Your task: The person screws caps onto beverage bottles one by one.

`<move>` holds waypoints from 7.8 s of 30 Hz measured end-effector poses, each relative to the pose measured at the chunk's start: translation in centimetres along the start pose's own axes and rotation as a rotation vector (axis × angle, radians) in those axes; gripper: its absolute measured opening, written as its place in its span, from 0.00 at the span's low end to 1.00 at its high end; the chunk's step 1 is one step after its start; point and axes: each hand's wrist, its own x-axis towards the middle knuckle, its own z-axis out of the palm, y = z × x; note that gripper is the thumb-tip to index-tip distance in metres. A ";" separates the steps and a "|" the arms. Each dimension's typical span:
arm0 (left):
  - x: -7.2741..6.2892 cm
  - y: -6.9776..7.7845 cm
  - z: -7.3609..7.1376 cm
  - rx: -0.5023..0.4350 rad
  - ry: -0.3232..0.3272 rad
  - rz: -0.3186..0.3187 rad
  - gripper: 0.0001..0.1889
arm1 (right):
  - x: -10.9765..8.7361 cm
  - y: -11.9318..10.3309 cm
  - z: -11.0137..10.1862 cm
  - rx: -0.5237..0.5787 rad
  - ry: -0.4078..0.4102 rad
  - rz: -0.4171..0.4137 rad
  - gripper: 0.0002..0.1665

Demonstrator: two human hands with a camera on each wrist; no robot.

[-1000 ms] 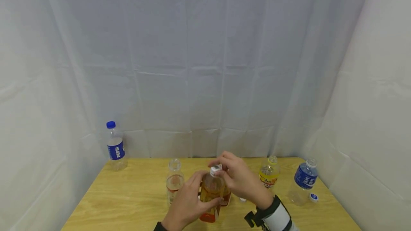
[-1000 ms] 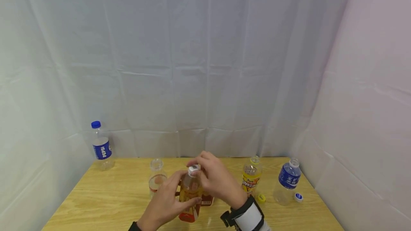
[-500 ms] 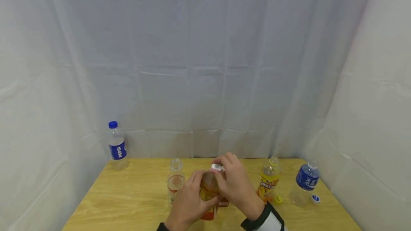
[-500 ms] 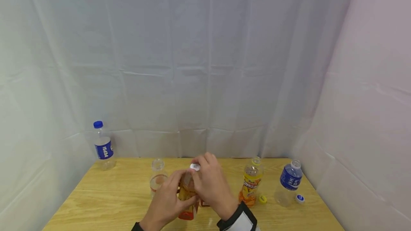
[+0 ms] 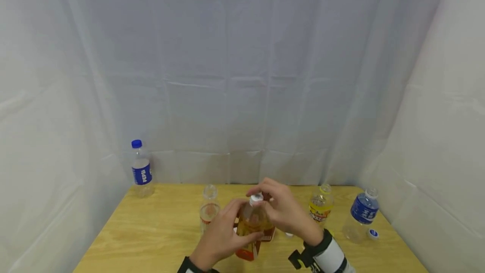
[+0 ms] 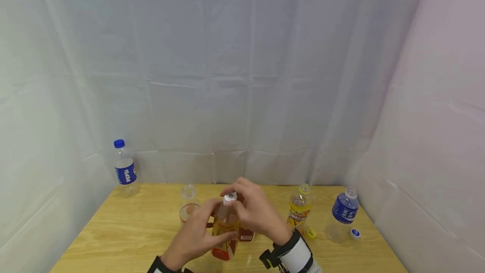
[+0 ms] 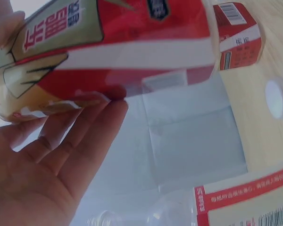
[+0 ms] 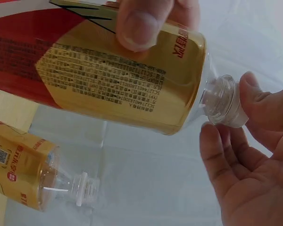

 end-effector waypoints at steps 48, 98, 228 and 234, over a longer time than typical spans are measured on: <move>-3.0 0.3 -1.6 0.157 0.128 -0.155 0.40 | -0.4 -1.2 2.4 0.093 0.131 0.225 0.16; -1.5 -19.7 -13.9 0.340 0.589 -0.431 0.33 | -3.7 2.2 5.1 0.106 -0.085 0.248 0.09; -2.2 -0.6 1.7 0.036 0.032 -0.027 0.37 | -0.9 0.1 1.3 -0.129 0.010 0.152 0.23; -2.3 -0.8 1.6 0.006 0.031 -0.005 0.35 | -1.2 0.7 0.2 0.077 -0.129 0.033 0.31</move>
